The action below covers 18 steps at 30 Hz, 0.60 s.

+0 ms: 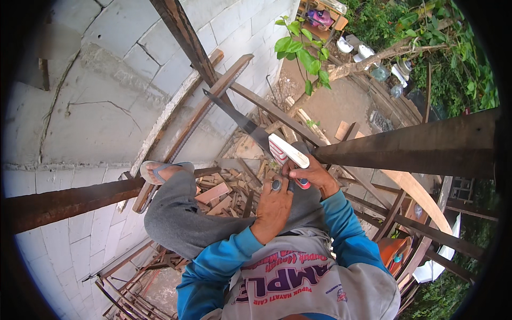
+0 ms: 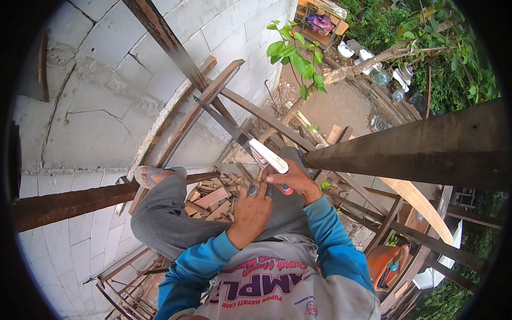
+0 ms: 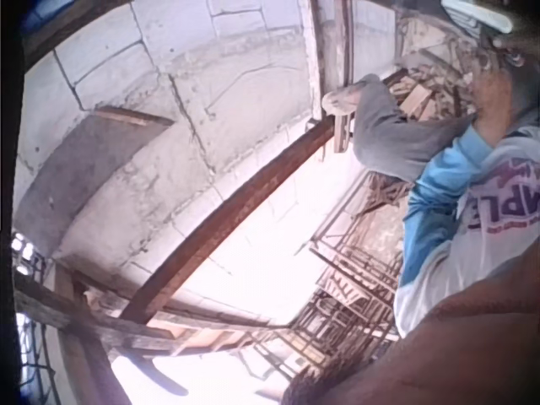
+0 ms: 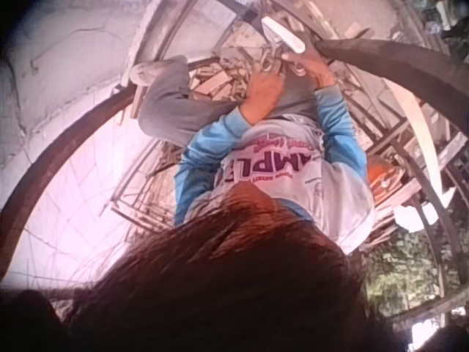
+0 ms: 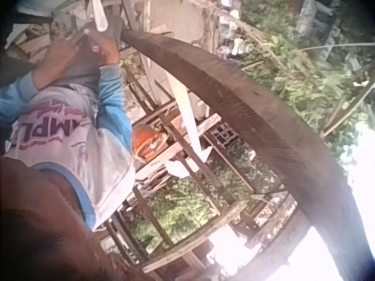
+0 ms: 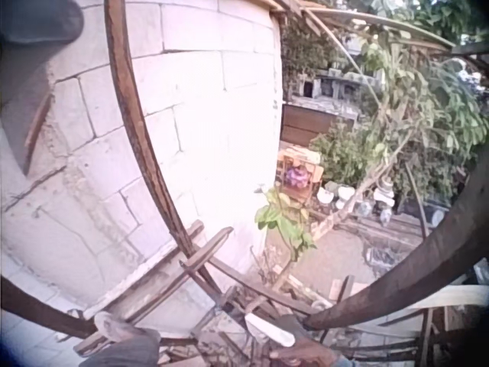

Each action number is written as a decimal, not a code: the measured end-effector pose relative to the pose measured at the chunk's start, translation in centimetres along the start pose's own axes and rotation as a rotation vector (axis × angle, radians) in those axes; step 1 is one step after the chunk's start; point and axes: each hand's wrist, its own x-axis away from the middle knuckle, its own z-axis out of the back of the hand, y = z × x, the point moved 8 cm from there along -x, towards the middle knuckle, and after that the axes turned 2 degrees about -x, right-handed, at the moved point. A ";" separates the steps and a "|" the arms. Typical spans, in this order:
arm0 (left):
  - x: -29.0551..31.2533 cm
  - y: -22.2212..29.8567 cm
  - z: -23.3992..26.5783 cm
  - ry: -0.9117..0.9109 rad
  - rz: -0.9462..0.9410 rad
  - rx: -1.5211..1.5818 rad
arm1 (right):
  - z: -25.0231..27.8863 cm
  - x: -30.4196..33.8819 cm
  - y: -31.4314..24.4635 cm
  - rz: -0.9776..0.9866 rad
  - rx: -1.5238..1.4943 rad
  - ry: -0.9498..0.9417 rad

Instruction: The person saws through a wooden beam by hand while standing on a wooden scaffold.

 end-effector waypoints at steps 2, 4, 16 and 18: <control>0.1 0.1 -1.2 -0.036 0.004 -0.079 | -1.8 0.1 -2.4 -0.125 0.205 0.053; 0.1 0.2 -2.3 -0.109 0.012 -0.107 | -2.0 0.0 -2.4 -0.103 0.378 0.132; 0.3 0.1 -4.8 -0.116 0.062 -0.074 | -3.3 -0.4 -2.4 -0.058 0.194 -0.011; 0.4 0.5 -4.7 -0.133 0.029 -0.087 | -3.5 -0.4 -2.2 -0.153 0.221 0.000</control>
